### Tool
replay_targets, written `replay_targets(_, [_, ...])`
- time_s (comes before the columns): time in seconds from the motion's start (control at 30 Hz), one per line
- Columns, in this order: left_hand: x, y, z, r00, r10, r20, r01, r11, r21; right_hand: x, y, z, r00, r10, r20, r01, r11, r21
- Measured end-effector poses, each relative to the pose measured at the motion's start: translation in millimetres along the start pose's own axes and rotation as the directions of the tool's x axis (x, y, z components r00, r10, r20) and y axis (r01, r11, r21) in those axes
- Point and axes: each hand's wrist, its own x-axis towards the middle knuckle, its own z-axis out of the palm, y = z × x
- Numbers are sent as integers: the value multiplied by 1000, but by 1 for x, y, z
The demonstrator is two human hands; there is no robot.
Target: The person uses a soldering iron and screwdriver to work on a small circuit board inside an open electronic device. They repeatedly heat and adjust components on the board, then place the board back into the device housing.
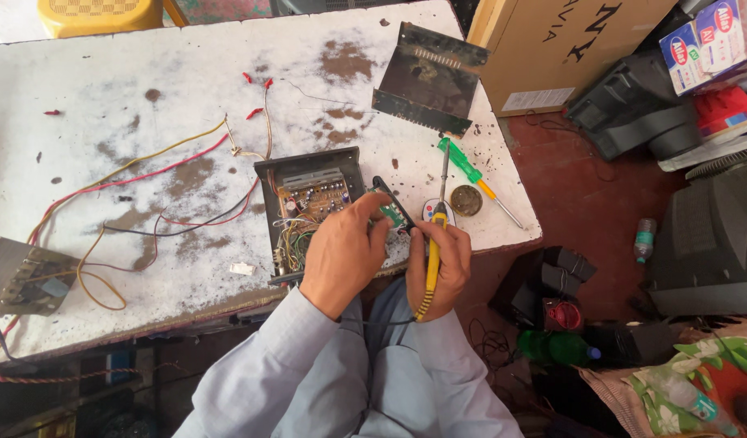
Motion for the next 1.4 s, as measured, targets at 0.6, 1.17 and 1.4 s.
replay_targets(0.6, [-149,-2,-45,989,-144,42,149,909,-388,-39,-64,-59,981,-139,132,155,981,-121])
replay_targets(1.17, [-305,-3,-163,787,-506,-353,169,728,-664,-192,-203,12,697,-477,535,79,793,605])
replay_targets(1.4, [-327,-49,-278,617,11,-787,292,925,242,-191,-223,10,549,-534,643,70,796,601])
